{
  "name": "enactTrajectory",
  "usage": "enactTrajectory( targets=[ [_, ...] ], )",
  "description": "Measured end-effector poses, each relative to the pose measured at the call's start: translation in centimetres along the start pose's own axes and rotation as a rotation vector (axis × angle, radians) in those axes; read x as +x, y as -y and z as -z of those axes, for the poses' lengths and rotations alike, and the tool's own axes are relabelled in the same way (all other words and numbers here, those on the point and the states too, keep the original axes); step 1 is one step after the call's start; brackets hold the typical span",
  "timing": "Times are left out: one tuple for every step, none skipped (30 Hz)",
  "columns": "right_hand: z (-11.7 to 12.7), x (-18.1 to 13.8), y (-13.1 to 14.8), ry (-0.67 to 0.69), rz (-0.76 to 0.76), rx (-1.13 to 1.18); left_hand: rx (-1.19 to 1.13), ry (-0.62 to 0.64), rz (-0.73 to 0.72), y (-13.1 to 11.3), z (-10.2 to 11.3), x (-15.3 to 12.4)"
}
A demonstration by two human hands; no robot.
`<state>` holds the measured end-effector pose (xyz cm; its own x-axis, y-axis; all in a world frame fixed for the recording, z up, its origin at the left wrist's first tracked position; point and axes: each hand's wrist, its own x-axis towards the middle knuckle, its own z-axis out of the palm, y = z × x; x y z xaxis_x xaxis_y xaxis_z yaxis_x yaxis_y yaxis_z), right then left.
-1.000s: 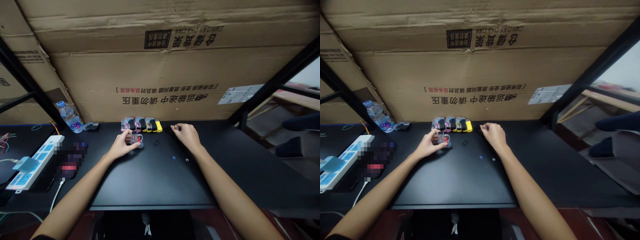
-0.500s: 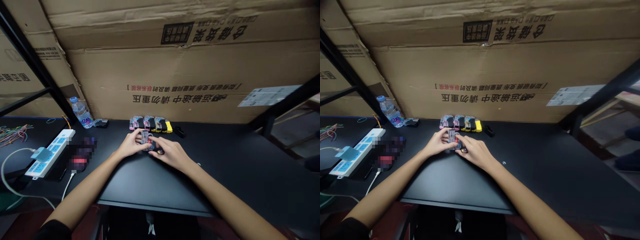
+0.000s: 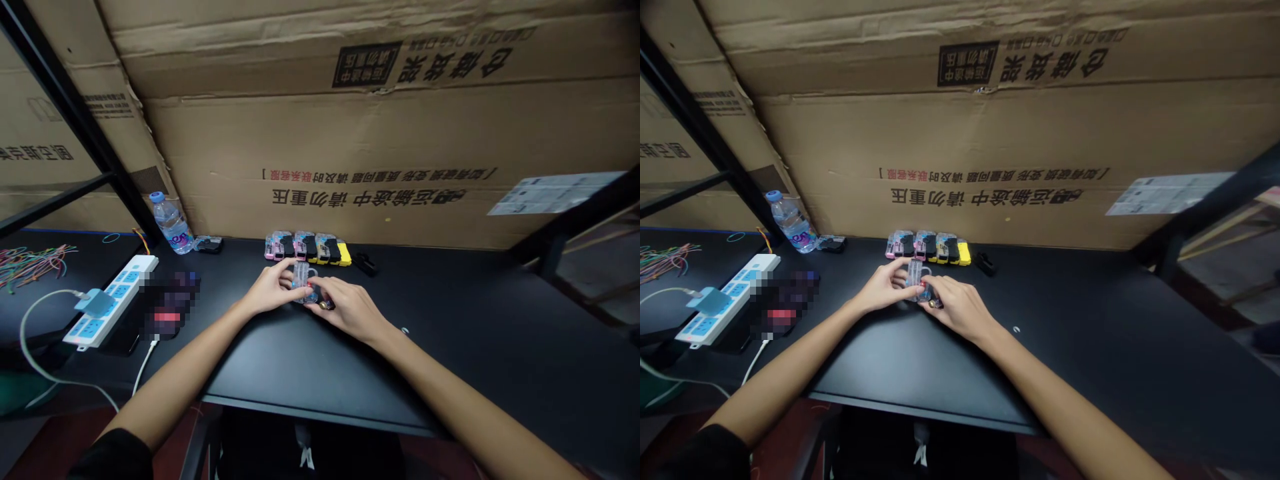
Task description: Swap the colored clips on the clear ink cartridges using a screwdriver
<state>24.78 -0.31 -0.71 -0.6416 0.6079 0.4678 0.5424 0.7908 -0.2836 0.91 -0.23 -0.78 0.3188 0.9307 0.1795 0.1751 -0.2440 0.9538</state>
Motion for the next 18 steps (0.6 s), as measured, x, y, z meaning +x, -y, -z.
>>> enactTrajectory(
  targets=[
    [0.0,0.0,0.0,-0.005,0.001,-0.003,0.016,0.0,-0.004,-0.1,0.0,-0.1],
    [0.1,0.0,0.0,-0.01,0.001,-0.007,0.024,-0.003,-0.009,-0.3,0.0,-0.1],
    [0.1,0.0,0.0,-0.015,-0.001,-0.012,0.03,-0.01,-0.015,-0.4,0.0,-0.2],
    [0.2,0.0,0.0,-0.021,-0.002,-0.017,0.039,-0.022,-0.025,-0.6,0.0,-0.2],
    [0.2,0.1,-0.1,-0.03,-0.005,-0.022,0.052,-0.042,-0.04,-0.8,0.1,-0.2],
    [0.2,0.1,-0.2,-0.044,-0.012,-0.024,0.071,-0.075,-0.057,-1.0,0.2,-0.1],
    [0.2,0.1,-0.5,-0.063,-0.025,-0.025,0.097,-0.122,-0.076,-1.2,0.5,0.0],
    [0.2,0.1,-0.8,-0.087,-0.047,-0.026,0.127,-0.186,-0.095,-1.4,1.0,0.1],
    [0.3,0.0,-1.2,-0.113,-0.076,-0.03,0.154,-0.263,-0.11,-1.6,1.6,0.2],
    [0.4,0.0,-1.7,-0.138,-0.111,-0.04,0.184,-0.351,-0.119,-1.8,2.3,0.3],
    [0.6,0.0,-2.3,-0.16,-0.151,-0.056,0.212,-0.447,-0.12,-1.9,3.2,0.4],
    [0.9,-0.1,-3.0,-0.176,-0.193,-0.079,0.241,-0.538,-0.114,-2.1,4.1,0.4],
    [1.3,-0.2,-3.7,-0.186,-0.238,-0.108,0.286,-0.61,-0.098,-2.2,5.1,0.4],
    [1.8,-0.3,-4.4,-0.197,-0.292,-0.143,0.354,-0.656,-0.075,-2.3,6.0,0.3],
    [2.4,-0.4,-5.1,-0.208,-0.353,-0.185,0.443,-0.678,-0.04,-2.3,6.8,0.1],
    [3.1,-0.5,-5.8,-0.214,-0.418,-0.226,0.543,-0.693,0.012,-2.3,7.5,0.0],
    [3.8,-0.6,-6.4,-0.205,-0.48,-0.258,0.637,-0.703,0.079,-2.2,8.1,-0.2],
    [4.4,-0.8,-6.9,-0.18,-0.533,-0.281,0.714,-0.703,0.152,-2.0,8.6,-0.3]
  ],
)
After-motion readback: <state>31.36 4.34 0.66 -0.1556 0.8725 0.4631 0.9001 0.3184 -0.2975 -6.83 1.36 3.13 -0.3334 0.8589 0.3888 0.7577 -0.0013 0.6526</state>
